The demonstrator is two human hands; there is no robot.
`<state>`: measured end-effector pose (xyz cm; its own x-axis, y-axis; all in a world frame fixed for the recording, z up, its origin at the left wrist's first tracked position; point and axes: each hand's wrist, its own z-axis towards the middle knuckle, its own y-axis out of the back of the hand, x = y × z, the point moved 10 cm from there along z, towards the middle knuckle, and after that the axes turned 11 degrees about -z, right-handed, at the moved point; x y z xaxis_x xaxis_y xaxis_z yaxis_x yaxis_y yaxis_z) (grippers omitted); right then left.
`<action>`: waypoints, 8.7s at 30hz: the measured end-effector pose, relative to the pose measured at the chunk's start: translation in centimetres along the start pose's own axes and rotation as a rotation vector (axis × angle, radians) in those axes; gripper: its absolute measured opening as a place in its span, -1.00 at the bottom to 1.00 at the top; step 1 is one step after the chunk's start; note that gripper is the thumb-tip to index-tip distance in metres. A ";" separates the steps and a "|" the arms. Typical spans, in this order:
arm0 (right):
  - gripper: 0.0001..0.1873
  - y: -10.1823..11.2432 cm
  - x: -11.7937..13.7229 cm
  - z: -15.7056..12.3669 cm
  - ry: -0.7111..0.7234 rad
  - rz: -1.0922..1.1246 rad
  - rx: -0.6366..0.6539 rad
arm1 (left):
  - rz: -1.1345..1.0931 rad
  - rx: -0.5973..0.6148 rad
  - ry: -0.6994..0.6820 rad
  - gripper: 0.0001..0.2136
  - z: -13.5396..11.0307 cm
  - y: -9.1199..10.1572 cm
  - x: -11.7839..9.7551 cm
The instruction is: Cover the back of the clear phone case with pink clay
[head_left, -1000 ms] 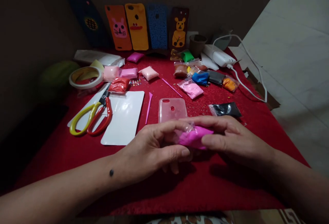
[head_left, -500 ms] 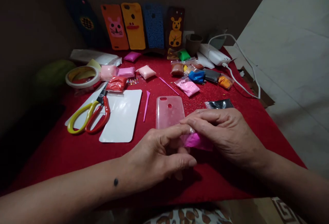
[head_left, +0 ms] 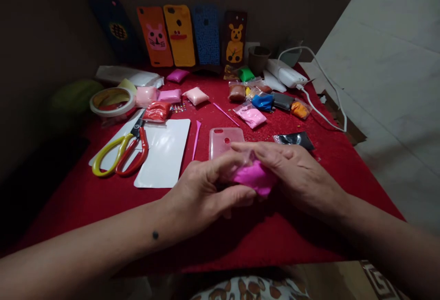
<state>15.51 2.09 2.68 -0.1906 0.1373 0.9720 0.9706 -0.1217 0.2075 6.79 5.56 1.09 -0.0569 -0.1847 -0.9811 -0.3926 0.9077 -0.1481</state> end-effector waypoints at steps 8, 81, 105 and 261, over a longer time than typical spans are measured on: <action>-0.61 -2.2 -1.0 -0.3 -0.036 0.011 0.310 | -0.128 0.064 0.225 -0.52 -0.1 0.3 0.9; -0.71 -1.6 1.5 -0.8 0.305 -0.390 0.253 | 0.549 0.256 -0.074 -0.94 -0.1 -0.6 -1.6; -0.52 -1.8 -2.0 -0.3 -0.135 0.023 0.292 | -0.091 0.291 0.426 -0.83 -0.3 -1.3 1.6; -0.77 0.6 3.0 -1.1 0.519 -0.748 -0.133 | -0.139 0.228 0.257 -0.89 0.9 0.9 0.2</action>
<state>15.39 1.32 5.85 -0.8352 -0.2286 0.5002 0.5491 -0.2958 0.7817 7.27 6.69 0.63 -0.2576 -0.3743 -0.8908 -0.2001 0.9226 -0.3298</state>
